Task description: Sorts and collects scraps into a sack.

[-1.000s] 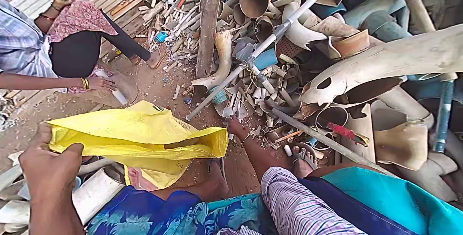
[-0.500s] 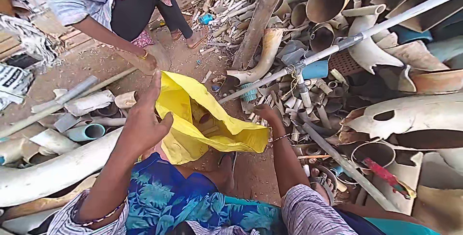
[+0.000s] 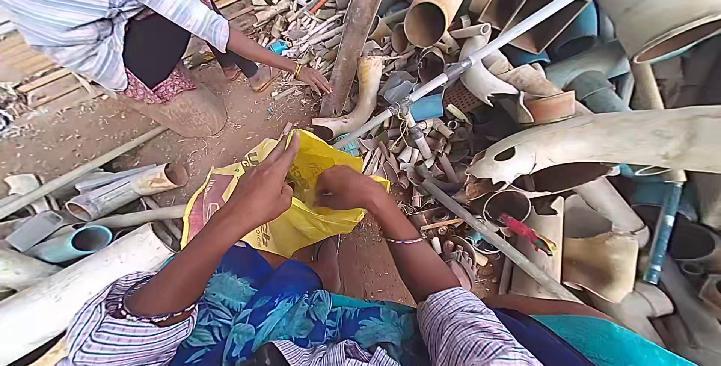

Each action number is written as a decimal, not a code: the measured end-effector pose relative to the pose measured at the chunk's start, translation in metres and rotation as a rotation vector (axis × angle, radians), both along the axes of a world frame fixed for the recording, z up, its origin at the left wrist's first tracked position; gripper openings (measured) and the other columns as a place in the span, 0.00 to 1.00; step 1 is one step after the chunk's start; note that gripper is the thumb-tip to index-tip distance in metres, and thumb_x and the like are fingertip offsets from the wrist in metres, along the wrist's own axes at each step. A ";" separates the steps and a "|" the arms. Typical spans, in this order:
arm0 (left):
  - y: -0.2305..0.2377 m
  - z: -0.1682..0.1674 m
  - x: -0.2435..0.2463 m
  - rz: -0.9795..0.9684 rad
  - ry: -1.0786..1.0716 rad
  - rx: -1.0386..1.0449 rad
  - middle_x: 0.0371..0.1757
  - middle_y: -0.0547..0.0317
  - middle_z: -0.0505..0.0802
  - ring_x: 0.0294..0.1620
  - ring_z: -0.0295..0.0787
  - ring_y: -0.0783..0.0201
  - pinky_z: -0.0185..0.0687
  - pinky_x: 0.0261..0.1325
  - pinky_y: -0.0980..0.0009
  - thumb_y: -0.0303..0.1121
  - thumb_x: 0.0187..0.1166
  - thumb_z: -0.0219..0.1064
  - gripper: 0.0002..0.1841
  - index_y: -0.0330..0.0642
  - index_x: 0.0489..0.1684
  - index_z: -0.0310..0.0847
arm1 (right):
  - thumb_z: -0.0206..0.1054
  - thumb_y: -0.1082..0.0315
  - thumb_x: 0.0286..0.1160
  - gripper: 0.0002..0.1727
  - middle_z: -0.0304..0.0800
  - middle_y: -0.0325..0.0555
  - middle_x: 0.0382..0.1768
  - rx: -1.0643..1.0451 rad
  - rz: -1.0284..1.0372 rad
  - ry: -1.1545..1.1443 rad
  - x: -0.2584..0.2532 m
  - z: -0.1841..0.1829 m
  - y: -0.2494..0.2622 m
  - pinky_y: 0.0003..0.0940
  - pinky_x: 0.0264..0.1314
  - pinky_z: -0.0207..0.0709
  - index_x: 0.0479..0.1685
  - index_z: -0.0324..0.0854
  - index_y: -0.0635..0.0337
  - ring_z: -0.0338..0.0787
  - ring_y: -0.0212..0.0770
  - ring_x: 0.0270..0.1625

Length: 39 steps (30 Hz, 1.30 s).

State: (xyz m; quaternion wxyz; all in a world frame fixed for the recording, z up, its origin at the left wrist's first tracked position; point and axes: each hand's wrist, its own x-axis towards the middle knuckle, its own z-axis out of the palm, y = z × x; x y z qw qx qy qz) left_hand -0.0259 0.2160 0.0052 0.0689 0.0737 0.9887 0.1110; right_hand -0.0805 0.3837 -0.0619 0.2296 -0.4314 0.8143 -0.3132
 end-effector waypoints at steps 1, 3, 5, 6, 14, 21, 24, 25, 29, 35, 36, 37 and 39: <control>0.002 0.000 -0.001 0.016 -0.019 -0.019 0.94 0.42 0.60 0.73 0.80 0.30 0.75 0.67 0.30 0.12 0.71 0.65 0.49 0.40 0.97 0.41 | 0.64 0.64 0.85 0.16 0.90 0.64 0.50 0.048 0.051 -0.038 0.005 -0.015 -0.026 0.62 0.63 0.76 0.51 0.87 0.72 0.88 0.60 0.59; -0.001 0.000 -0.004 0.053 -0.023 -0.044 0.91 0.35 0.63 0.77 0.75 0.26 0.70 0.69 0.26 0.12 0.71 0.66 0.50 0.38 0.97 0.37 | 0.54 0.66 0.91 0.19 0.86 0.69 0.60 0.048 0.154 -0.100 0.010 -0.047 -0.054 0.63 0.68 0.72 0.59 0.82 0.75 0.84 0.65 0.67; -0.015 0.006 -0.007 0.131 0.008 -0.051 0.87 0.29 0.68 0.76 0.74 0.22 0.66 0.69 0.21 0.13 0.72 0.66 0.50 0.38 0.97 0.37 | 0.54 0.70 0.90 0.17 0.85 0.69 0.63 -0.020 0.186 -0.118 0.004 -0.055 -0.049 0.62 0.71 0.70 0.62 0.82 0.74 0.83 0.64 0.69; -0.025 0.010 -0.007 0.190 0.032 -0.039 0.85 0.27 0.70 0.76 0.73 0.20 0.64 0.68 0.19 0.14 0.73 0.66 0.50 0.39 0.97 0.37 | 0.57 0.71 0.87 0.17 0.87 0.68 0.62 -0.083 0.163 -0.115 -0.002 -0.051 -0.037 0.59 0.72 0.71 0.62 0.83 0.73 0.85 0.62 0.68; -0.174 -0.001 0.000 0.704 0.324 0.227 0.74 0.28 0.79 0.61 0.86 0.32 0.80 0.56 0.29 0.20 0.73 0.66 0.39 0.40 0.90 0.57 | 0.55 0.68 0.90 0.15 0.91 0.50 0.43 -0.542 -0.817 -0.229 -0.097 -0.082 0.109 0.37 0.49 0.84 0.58 0.83 0.68 0.89 0.36 0.41; -0.144 0.022 -0.002 0.809 0.310 0.365 0.81 0.36 0.73 0.74 0.78 0.45 0.79 0.67 0.40 0.13 0.74 0.58 0.38 0.41 0.90 0.55 | 0.63 0.73 0.80 0.22 0.75 0.73 0.74 0.319 -0.766 -0.393 -0.031 -0.241 0.020 0.70 0.67 0.73 0.74 0.79 0.62 0.80 0.74 0.71; -0.149 0.019 0.000 0.782 0.290 0.314 0.84 0.37 0.71 0.78 0.76 0.46 0.77 0.71 0.42 0.14 0.73 0.59 0.42 0.44 0.94 0.50 | 0.55 0.77 0.83 0.24 0.63 0.66 0.86 0.477 -0.506 -0.255 -0.005 -0.281 -0.016 0.71 0.71 0.70 0.78 0.76 0.64 0.78 0.73 0.74; -0.150 0.018 0.001 0.786 0.276 0.303 0.86 0.37 0.69 0.80 0.74 0.45 0.75 0.74 0.42 0.14 0.73 0.59 0.44 0.44 0.95 0.47 | 0.54 0.78 0.84 0.23 0.64 0.67 0.85 0.467 -0.480 -0.227 -0.001 -0.287 -0.020 0.72 0.72 0.67 0.77 0.76 0.67 0.77 0.74 0.74; -0.154 0.016 -0.001 0.809 0.236 0.290 0.86 0.36 0.69 0.80 0.74 0.43 0.74 0.74 0.39 0.15 0.73 0.60 0.46 0.46 0.96 0.45 | 0.51 0.81 0.84 0.23 0.69 0.67 0.83 0.446 -0.356 -0.090 -0.014 -0.285 -0.011 0.71 0.77 0.62 0.77 0.75 0.70 0.74 0.73 0.78; -0.163 0.013 -0.003 0.755 0.232 0.286 0.83 0.36 0.73 0.76 0.78 0.42 0.77 0.69 0.38 0.16 0.74 0.60 0.43 0.47 0.94 0.50 | 0.61 0.68 0.85 0.24 0.81 0.68 0.74 0.116 -0.469 -0.160 -0.012 -0.237 -0.014 0.60 0.91 0.49 0.75 0.76 0.73 0.76 0.65 0.80; -0.163 0.013 -0.003 0.734 0.231 0.301 0.82 0.36 0.73 0.77 0.76 0.44 0.74 0.72 0.39 0.16 0.73 0.59 0.42 0.45 0.93 0.52 | 0.60 0.68 0.87 0.25 0.77 0.65 0.78 0.180 -0.509 -0.292 -0.012 -0.203 -0.015 0.50 0.91 0.52 0.79 0.72 0.71 0.73 0.59 0.83; -0.161 0.012 -0.002 0.710 0.233 0.310 0.81 0.36 0.73 0.77 0.75 0.44 0.72 0.72 0.40 0.15 0.72 0.59 0.41 0.43 0.92 0.53 | 0.55 0.68 0.91 0.27 0.69 0.57 0.86 0.341 -0.486 -0.434 -0.017 -0.169 -0.015 0.43 0.92 0.49 0.86 0.64 0.67 0.65 0.49 0.89; -0.156 0.013 0.001 0.677 0.240 0.303 0.80 0.36 0.74 0.77 0.76 0.45 0.73 0.73 0.40 0.14 0.70 0.60 0.41 0.43 0.91 0.54 | 0.54 0.68 0.89 0.25 0.78 0.59 0.80 0.189 -0.568 -0.138 -0.005 -0.221 -0.010 0.50 0.94 0.45 0.80 0.73 0.67 0.72 0.49 0.85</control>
